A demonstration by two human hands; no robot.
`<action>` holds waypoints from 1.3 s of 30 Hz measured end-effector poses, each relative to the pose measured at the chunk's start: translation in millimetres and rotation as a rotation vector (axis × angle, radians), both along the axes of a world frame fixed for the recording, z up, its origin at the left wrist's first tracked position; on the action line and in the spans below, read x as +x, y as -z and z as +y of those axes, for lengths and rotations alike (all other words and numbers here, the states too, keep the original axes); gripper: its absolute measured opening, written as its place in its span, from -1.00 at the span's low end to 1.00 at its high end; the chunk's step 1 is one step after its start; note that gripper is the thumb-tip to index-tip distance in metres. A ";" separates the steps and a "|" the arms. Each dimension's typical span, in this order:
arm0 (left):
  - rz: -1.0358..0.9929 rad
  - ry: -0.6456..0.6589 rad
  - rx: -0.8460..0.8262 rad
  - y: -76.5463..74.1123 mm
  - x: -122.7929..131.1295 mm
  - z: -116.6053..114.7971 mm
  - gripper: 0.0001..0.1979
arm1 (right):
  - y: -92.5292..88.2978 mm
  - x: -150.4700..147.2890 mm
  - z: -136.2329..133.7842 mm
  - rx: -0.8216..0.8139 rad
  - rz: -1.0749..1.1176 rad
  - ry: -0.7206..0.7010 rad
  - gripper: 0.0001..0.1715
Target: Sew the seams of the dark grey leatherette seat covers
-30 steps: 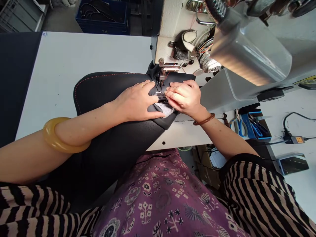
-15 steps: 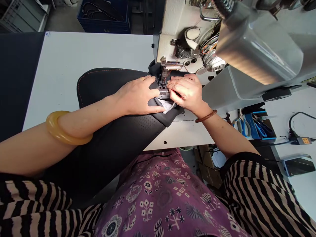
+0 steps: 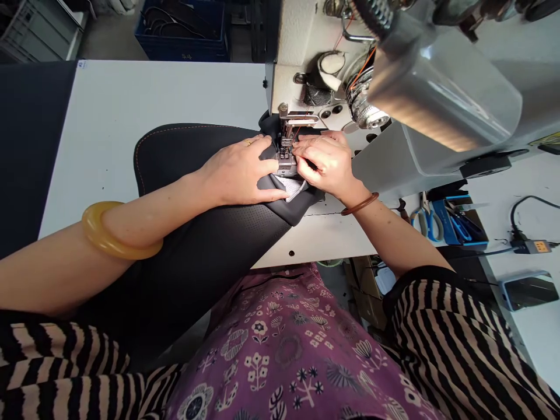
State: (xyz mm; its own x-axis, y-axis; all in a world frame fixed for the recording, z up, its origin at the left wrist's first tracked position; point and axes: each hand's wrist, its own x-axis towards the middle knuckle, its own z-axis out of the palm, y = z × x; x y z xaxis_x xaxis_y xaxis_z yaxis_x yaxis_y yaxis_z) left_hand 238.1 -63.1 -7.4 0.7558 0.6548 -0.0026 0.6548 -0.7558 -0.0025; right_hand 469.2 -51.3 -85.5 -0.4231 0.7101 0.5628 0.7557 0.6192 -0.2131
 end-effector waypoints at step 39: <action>-0.058 0.006 0.086 9.8 -3.2 0.7 -0.47 | 4.4 -1.8 3.8 0.100 0.015 0.007 -0.71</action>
